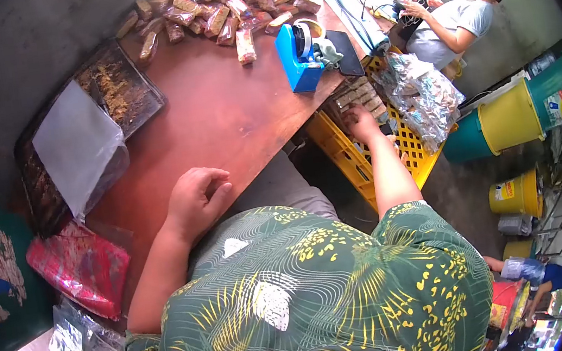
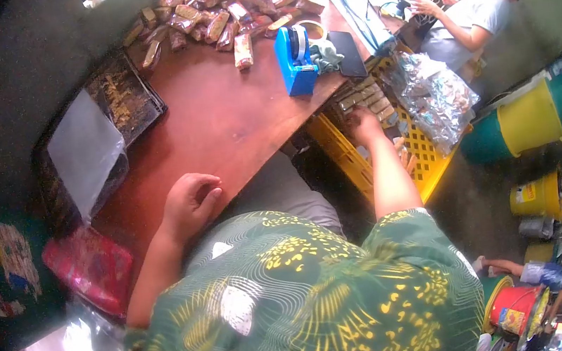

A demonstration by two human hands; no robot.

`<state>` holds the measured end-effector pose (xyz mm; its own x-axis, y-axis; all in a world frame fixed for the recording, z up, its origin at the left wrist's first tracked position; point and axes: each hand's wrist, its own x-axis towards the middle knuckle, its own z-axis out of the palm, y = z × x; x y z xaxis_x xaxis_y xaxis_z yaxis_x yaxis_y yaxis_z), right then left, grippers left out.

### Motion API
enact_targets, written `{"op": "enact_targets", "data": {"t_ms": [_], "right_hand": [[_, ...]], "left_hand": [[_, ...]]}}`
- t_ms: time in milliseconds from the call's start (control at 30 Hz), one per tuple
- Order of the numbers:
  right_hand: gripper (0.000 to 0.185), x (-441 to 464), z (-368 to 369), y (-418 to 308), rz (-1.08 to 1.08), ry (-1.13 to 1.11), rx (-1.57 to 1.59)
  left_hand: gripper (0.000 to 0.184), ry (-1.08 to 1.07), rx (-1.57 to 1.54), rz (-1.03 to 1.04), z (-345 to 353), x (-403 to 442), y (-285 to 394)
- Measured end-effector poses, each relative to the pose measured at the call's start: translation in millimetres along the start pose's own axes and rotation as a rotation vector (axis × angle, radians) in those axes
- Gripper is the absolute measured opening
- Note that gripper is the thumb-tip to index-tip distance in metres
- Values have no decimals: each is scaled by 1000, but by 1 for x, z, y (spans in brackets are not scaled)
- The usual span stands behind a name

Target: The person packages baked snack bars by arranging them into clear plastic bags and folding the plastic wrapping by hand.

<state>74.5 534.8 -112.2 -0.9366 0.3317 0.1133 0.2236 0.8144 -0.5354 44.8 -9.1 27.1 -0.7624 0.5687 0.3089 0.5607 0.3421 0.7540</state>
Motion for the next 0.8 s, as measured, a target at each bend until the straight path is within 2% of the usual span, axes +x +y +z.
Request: {"op": "enact_targets", "data": {"t_ms": [33, 67, 167, 233, 300, 367, 433, 467, 500, 533, 633, 667, 733, 800], "right_hand": [[33, -4, -6, -9, 91, -66, 82], [31, -7, 6, -5, -67, 303, -221], [19, -7, -6, -34, 10, 584, 125], [19, -5, -20, -59, -8, 608, 286], [31, -2, -36, -110, -71, 677, 150], [48, 2, -51, -143, -91, 441, 358], [54, 0, -57, -221, -484, 450, 341], [42, -1, -52, -244, -554, 349, 381], [27, 2, -33, -262, -595, 283, 562], [14, -7, -35, -301, -688, 193, 434], [10, -18, -8, -388, -957, -60, 405], [11, -18, 11, -410, -1047, -173, 479], [11, -30, 44, -459, -1203, -333, 564], [19, -39, 72, -507, -1273, -526, 427]], "left_hand": [[19, 2, -11, 2, 0, -1, 0], [18, 13, -27, -4, -1, -2, 0], [16, 64, -132, -28, 3, -8, -8], [17, 136, -273, -60, 8, -18, -27], [21, 201, -94, 26, -12, -24, -27], [25, 332, 182, 139, -45, -31, -26], [27, 506, 498, 230, -80, -36, -20], [28, 592, 633, 230, -95, -38, -19], [28, 675, 717, 151, -109, -42, -20], [28, 756, 795, 73, -119, -47, -23], [28, 886, 950, -82, -131, -59, -50], [24, 833, 910, -163, -130, -67, -62], [17, 850, 813, -135, -128, -70, -67], [12, 899, 710, -108, -129, -71, -71]]}}
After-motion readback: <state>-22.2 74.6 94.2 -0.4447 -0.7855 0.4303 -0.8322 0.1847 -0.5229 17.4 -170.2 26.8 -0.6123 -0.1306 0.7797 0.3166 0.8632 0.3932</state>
